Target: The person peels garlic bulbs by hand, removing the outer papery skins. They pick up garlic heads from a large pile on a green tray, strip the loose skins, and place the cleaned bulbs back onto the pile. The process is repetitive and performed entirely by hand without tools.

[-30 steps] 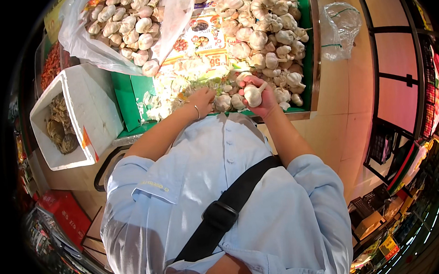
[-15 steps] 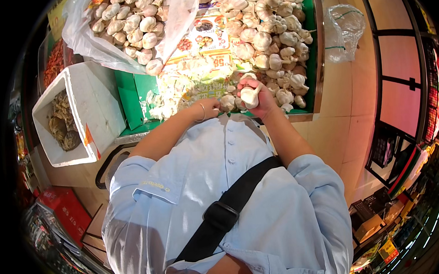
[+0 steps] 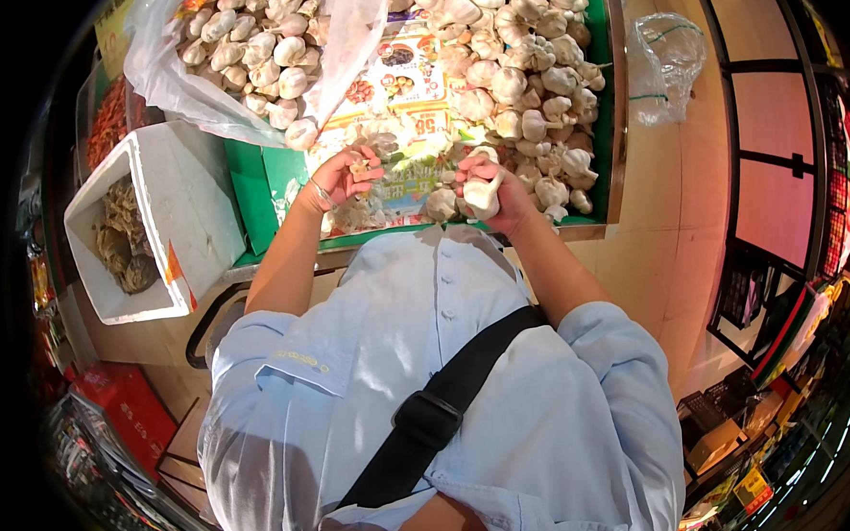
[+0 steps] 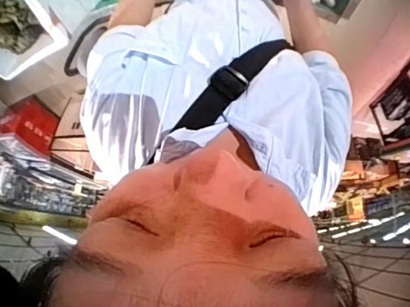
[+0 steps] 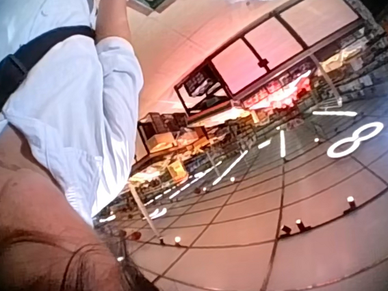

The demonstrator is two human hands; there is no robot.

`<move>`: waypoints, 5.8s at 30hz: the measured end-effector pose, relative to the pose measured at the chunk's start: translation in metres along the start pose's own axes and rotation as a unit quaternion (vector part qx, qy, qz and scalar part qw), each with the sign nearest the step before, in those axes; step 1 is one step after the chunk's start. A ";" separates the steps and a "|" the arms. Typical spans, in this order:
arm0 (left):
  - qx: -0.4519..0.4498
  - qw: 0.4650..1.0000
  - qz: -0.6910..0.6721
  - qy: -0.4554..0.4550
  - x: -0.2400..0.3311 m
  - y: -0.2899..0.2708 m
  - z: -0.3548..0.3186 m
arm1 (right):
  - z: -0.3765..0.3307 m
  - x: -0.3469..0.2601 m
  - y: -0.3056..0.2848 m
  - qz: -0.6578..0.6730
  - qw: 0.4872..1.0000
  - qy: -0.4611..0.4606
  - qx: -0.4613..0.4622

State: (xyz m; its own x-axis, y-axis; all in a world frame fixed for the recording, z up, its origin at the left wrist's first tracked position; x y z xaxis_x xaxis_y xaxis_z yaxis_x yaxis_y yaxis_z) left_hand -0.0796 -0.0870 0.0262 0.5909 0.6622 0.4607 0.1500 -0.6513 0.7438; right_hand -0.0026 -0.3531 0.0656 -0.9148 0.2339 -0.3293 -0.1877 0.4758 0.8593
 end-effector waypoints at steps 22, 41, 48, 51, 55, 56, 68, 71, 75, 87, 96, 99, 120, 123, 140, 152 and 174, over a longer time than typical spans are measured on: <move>-0.080 0.953 0.188 0.222 -0.019 0.140 0.012 | 0.033 0.020 0.021 0.082 0.992 0.076 -0.061; 0.028 0.624 0.778 0.060 -0.061 0.059 0.070 | 0.001 -0.033 -0.001 0.027 0.996 -0.061 -0.066; -0.152 0.452 0.878 0.035 -0.063 0.052 0.092 | -0.008 -0.032 0.001 0.060 0.991 -0.070 -0.093; -0.132 0.486 0.863 0.034 -0.064 0.039 0.087 | -0.013 -0.029 -0.003 0.112 0.976 -0.070 -0.174; -0.056 0.485 0.872 0.031 -0.071 0.031 0.071 | -0.018 -0.029 0.000 0.104 0.973 -0.066 -0.193; -0.050 0.479 0.876 0.026 -0.073 0.027 0.070 | -0.017 -0.031 0.001 0.098 0.976 -0.056 -0.188; 0.126 0.713 0.681 0.107 -0.063 0.007 0.037 | -0.015 -0.023 -0.004 0.064 0.987 -0.046 -0.141; 0.047 0.578 0.814 0.027 -0.084 0.018 0.032 | -0.013 -0.020 -0.001 0.070 0.989 -0.037 -0.122; 0.055 0.559 0.823 0.085 -0.108 0.004 0.043 | -0.012 -0.020 0.004 0.073 0.989 -0.024 -0.127; 0.037 0.998 0.054 0.002 -0.030 0.064 0.038 | -0.004 -0.013 0.008 0.053 0.992 -0.047 -0.100; -0.150 0.962 -0.200 0.111 -0.027 0.083 0.035 | 0.017 -0.007 0.035 -0.038 0.995 0.014 -0.095; -0.113 0.954 -0.262 0.093 -0.036 0.076 0.046 | 0.026 -0.002 0.051 -0.062 0.994 0.004 -0.095; -0.173 0.880 -0.384 0.221 0.005 0.075 0.060 | 0.060 -0.024 0.095 -0.764 0.589 -0.247 0.085; -0.139 0.882 -0.358 0.274 0.057 0.046 0.057 | 0.057 -0.027 0.083 -0.744 0.613 -0.246 0.099; 0.090 0.962 0.254 0.042 0.043 0.036 0.062 | 0.014 -0.009 -0.033 -0.678 0.696 0.006 0.236; 0.044 0.739 0.667 -0.086 -0.096 0.067 0.069 | 0.011 0.028 -0.037 -0.676 0.711 0.159 0.110; 0.244 0.582 0.774 -0.056 0.059 0.005 0.113 | -0.022 -0.016 -0.024 -0.170 0.982 0.053 0.061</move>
State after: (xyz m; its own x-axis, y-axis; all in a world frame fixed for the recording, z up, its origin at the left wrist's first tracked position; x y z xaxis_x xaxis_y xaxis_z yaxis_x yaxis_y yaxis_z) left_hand 0.0454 -0.0930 0.0027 0.3615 -0.8676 0.3415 -0.4390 -0.4815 -0.7586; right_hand 0.0085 -0.3874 0.0586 -0.8404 -0.0421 -0.5404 -0.4499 0.6102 0.6521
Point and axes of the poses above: each hand's wrist, its own z-axis towards the middle knuckle, its own y-axis out of the palm, x = y × z, the point moved 1 cm from there along z, towards the middle knuckle, and after that the axes turned 14 degrees about -x, right-handed, at the moved point
